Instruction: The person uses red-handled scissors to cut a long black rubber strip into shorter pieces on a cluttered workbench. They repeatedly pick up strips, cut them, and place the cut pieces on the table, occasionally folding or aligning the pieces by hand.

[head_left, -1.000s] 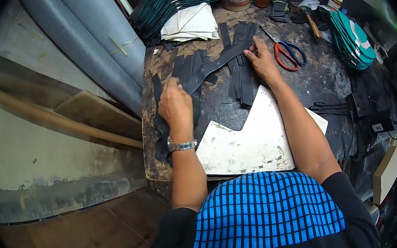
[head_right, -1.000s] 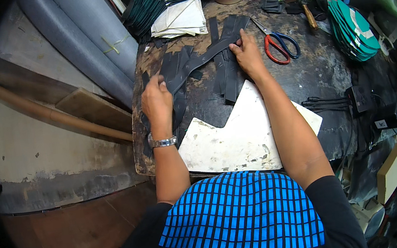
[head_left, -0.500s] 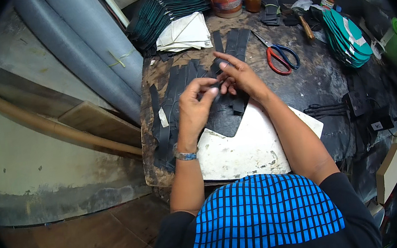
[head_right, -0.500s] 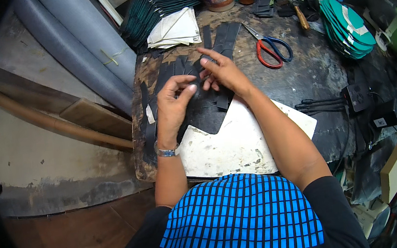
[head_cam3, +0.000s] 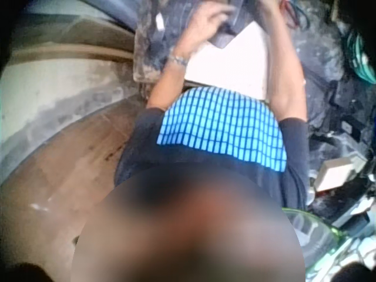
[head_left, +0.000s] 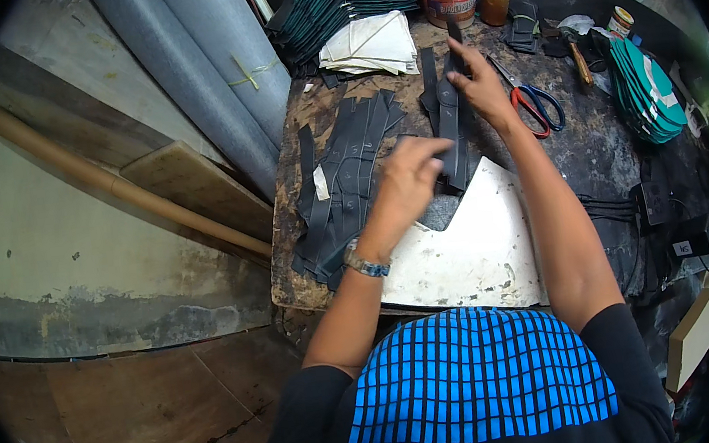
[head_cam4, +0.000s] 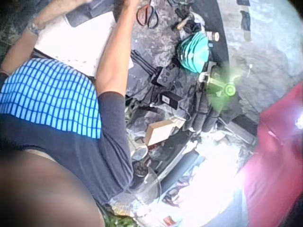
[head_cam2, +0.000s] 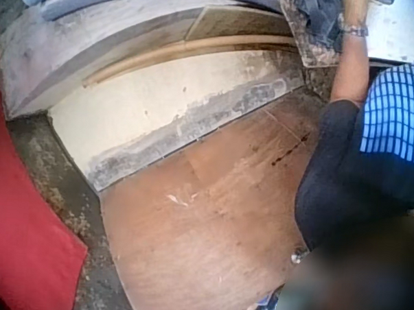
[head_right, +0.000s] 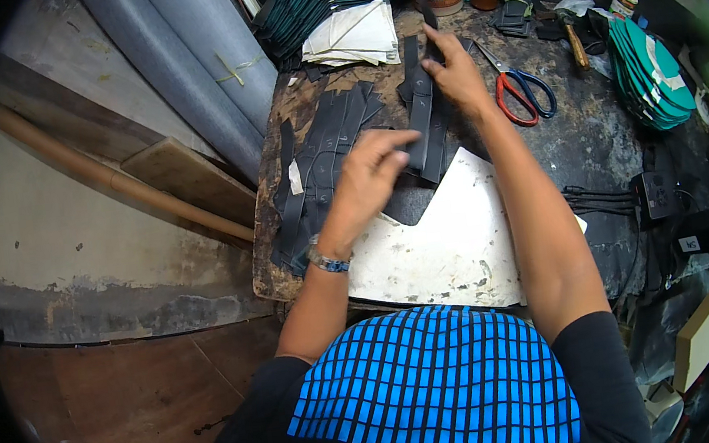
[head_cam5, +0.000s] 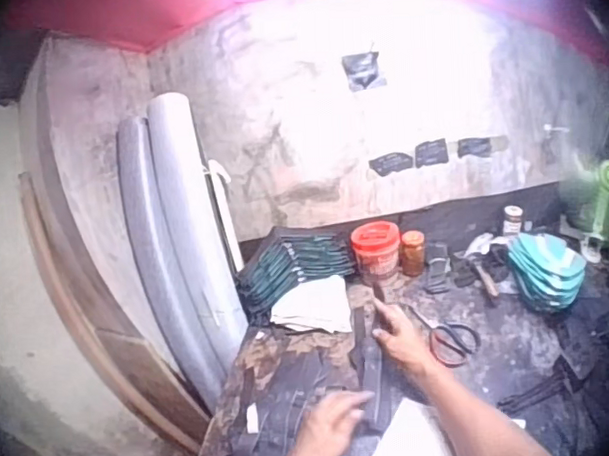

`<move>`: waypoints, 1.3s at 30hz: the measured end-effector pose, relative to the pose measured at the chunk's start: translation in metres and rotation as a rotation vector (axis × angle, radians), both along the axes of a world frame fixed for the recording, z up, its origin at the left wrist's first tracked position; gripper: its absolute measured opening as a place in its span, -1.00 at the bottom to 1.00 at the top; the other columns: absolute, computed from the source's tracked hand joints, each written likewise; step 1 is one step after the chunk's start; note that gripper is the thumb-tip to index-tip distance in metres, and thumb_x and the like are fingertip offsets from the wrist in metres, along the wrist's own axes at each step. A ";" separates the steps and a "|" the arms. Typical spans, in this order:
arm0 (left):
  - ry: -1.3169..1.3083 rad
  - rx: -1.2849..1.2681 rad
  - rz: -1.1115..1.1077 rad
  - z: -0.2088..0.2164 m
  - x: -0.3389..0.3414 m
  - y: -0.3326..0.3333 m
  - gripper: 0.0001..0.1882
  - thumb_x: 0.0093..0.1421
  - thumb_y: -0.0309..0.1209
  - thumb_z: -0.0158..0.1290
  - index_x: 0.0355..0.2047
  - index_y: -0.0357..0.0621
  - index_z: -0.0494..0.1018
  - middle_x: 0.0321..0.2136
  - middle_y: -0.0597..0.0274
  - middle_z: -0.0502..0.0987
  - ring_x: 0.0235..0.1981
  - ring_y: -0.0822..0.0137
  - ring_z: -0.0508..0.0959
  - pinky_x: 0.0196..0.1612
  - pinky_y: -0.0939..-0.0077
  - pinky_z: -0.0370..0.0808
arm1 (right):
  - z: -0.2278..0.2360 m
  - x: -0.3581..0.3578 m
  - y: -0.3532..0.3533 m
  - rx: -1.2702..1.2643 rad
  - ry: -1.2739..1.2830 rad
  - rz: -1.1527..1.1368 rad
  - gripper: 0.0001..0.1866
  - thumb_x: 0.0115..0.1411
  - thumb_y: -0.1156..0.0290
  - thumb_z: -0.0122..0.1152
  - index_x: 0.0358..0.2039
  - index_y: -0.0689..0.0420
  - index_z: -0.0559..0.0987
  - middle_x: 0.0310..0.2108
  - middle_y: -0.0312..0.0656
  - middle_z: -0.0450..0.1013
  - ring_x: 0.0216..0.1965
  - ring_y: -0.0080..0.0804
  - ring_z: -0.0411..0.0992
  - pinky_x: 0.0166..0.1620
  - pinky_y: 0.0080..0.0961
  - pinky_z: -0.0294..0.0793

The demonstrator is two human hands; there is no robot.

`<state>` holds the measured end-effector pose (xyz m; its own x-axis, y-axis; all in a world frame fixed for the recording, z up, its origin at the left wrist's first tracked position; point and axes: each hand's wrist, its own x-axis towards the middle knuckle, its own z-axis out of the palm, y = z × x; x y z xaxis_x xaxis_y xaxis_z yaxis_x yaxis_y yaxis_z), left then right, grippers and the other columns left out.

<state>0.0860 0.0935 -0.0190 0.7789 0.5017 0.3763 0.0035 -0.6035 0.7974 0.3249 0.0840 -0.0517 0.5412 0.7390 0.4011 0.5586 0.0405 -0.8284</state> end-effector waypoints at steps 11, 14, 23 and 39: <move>0.432 0.582 0.507 -0.026 -0.055 0.051 -0.73 0.09 -0.46 0.16 -0.22 -0.35 0.44 -0.26 -0.07 0.40 -0.17 -0.05 0.43 -0.12 0.20 0.40 | -0.003 -0.049 -0.021 -0.151 -0.010 -0.198 -0.65 0.16 0.36 0.19 -0.01 0.07 0.54 0.04 0.09 0.30 -0.02 -0.14 0.36 0.04 -0.29 0.35; 0.326 0.535 0.481 -0.021 -0.047 0.054 -0.80 0.12 -0.50 0.14 -0.28 -0.32 0.42 -0.38 0.09 0.46 -0.30 0.15 0.49 -0.25 0.36 0.42 | 0.006 -0.088 -0.037 0.038 0.283 0.018 -0.80 0.25 0.38 0.11 -0.18 0.14 0.59 -0.27 -0.16 0.45 -0.36 -0.48 0.40 -0.22 -0.51 0.41; -0.309 -0.889 0.064 0.018 0.001 0.037 -0.84 0.22 -0.56 0.04 -0.18 -0.24 0.37 -0.46 0.31 0.51 -0.51 0.58 0.45 -0.41 0.74 0.40 | 0.017 -0.109 -0.047 0.148 0.966 0.534 -0.73 0.36 0.28 -0.02 -0.03 0.13 0.47 -0.39 -0.41 0.41 -0.47 -0.72 0.27 -0.43 -0.77 0.24; -0.246 -1.244 -0.024 -0.009 0.015 0.038 -0.85 0.25 -0.49 0.02 -0.16 -0.18 0.38 -0.51 0.30 0.42 -0.66 0.61 0.32 -0.68 0.79 0.22 | 0.009 -0.101 -0.043 0.167 0.979 0.403 -0.85 0.33 0.27 0.08 -0.24 0.08 0.42 -0.50 -0.42 0.40 -0.54 -0.75 0.22 -0.49 -0.78 0.22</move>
<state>0.1012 0.1311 -0.0284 0.7696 0.6057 -0.2020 -0.2250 0.5533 0.8020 0.2235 0.0412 -0.0430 0.4106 0.9110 0.0377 -0.4262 0.2283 -0.8754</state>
